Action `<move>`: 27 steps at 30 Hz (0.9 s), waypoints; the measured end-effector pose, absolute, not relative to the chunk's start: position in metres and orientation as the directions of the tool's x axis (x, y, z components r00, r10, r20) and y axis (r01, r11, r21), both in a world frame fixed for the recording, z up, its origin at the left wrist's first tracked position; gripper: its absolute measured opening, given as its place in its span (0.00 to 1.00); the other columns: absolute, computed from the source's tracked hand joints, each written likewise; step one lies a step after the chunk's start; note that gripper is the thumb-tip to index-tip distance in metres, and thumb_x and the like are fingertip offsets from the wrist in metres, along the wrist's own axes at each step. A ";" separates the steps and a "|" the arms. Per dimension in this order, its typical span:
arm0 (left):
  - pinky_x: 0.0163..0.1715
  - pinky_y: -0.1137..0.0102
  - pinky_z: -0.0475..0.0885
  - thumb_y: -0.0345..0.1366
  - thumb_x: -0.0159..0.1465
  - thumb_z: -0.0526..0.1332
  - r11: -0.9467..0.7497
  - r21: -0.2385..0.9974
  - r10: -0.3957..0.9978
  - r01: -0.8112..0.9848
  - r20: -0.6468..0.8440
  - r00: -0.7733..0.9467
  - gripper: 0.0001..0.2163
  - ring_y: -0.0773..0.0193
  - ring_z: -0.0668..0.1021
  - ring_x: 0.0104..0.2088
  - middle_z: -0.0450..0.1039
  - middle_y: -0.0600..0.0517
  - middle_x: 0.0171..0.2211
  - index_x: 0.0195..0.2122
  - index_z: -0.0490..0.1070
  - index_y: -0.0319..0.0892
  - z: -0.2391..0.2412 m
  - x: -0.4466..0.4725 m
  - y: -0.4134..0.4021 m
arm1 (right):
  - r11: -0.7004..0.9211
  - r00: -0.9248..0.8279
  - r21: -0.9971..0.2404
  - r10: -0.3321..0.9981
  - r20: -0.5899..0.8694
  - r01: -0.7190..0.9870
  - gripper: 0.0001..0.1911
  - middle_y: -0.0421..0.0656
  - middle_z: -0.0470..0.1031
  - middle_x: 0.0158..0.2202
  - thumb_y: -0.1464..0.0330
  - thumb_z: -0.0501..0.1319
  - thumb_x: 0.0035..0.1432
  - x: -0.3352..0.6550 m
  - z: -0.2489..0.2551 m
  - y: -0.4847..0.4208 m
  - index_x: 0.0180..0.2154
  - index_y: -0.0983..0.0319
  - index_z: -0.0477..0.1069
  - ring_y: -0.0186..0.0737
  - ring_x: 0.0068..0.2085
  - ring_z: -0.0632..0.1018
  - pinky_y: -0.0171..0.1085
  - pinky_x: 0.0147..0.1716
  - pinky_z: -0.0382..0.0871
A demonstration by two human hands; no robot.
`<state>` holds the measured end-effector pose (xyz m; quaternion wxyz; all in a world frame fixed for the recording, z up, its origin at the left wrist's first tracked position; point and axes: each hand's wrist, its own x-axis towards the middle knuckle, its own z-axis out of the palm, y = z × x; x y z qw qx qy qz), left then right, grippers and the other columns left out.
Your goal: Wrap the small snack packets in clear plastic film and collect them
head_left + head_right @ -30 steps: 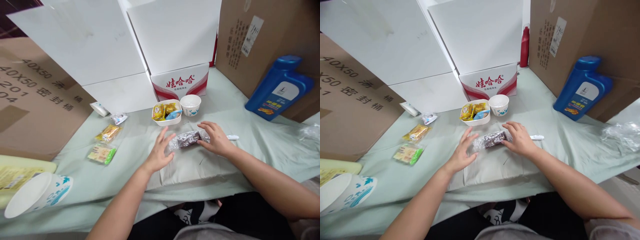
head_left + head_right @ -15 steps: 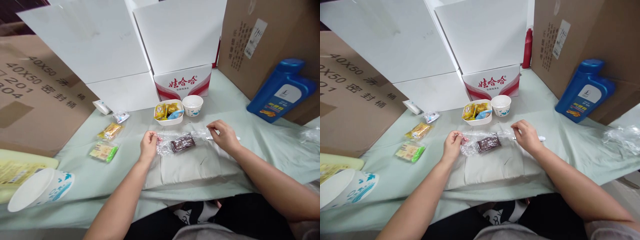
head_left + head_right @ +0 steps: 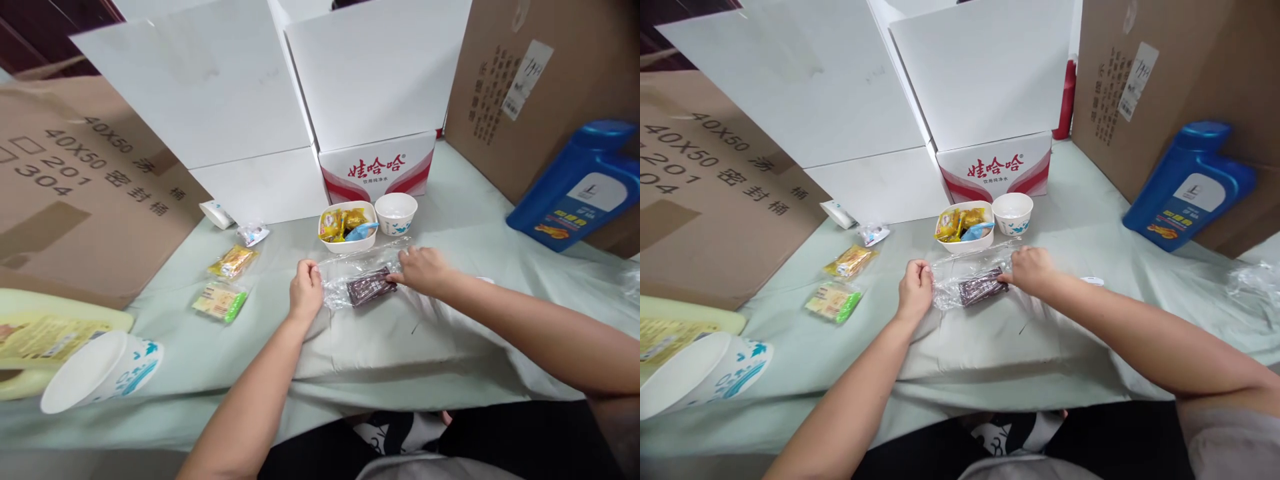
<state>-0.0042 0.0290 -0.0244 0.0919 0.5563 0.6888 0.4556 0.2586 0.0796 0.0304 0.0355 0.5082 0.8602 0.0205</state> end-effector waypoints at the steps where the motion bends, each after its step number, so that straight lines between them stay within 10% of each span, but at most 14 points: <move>1: 0.31 0.70 0.65 0.33 0.63 0.54 -0.029 0.726 0.836 0.688 0.395 -0.382 0.03 0.63 0.72 0.26 0.68 0.56 0.25 0.36 0.65 0.45 -0.023 -0.007 0.031 | 0.456 -0.453 0.073 0.890 -0.053 0.887 0.28 0.60 0.77 0.38 0.48 0.56 0.60 0.265 0.034 0.084 0.41 0.67 0.74 0.55 0.38 0.77 0.46 0.35 0.68; 8: 0.41 0.65 0.69 0.33 0.63 0.55 -0.273 0.482 0.687 0.833 0.703 -0.182 0.07 0.59 0.73 0.38 0.71 0.48 0.38 0.40 0.69 0.42 -0.002 -0.010 0.020 | 0.724 -0.718 -0.040 0.689 0.096 0.689 0.16 0.52 0.78 0.43 0.65 0.51 0.67 0.268 0.044 0.091 0.46 0.65 0.74 0.49 0.47 0.76 0.44 0.47 0.66; 14: 0.46 0.57 0.66 0.35 0.59 0.63 -0.295 0.303 0.921 0.906 0.341 0.186 0.05 0.53 0.73 0.43 0.76 0.49 0.35 0.36 0.75 0.44 -0.004 0.001 0.009 | 0.712 -0.730 -0.177 0.678 -0.079 0.680 0.19 0.51 0.77 0.49 0.68 0.56 0.63 0.257 0.027 0.109 0.55 0.64 0.70 0.47 0.46 0.77 0.40 0.44 0.69; 20: 0.45 0.60 0.70 0.32 0.64 0.55 -0.495 0.358 0.831 0.792 0.461 0.311 0.07 0.58 0.76 0.41 0.76 0.49 0.36 0.34 0.73 0.44 0.021 -0.003 -0.006 | 0.820 -0.812 -0.268 0.558 0.171 0.507 0.12 0.46 0.77 0.38 0.72 0.54 0.61 0.285 0.047 0.083 0.40 0.60 0.76 0.43 0.40 0.76 0.40 0.41 0.69; 27: 0.52 0.61 0.67 0.23 0.58 0.54 -0.637 0.436 0.754 0.636 0.182 0.631 0.12 0.60 0.77 0.45 0.77 0.53 0.35 0.34 0.73 0.48 0.053 0.008 -0.041 | 0.861 -0.878 -0.338 0.451 0.159 0.380 0.15 0.47 0.75 0.38 0.70 0.48 0.67 0.311 0.064 0.032 0.41 0.60 0.74 0.40 0.37 0.75 0.40 0.37 0.70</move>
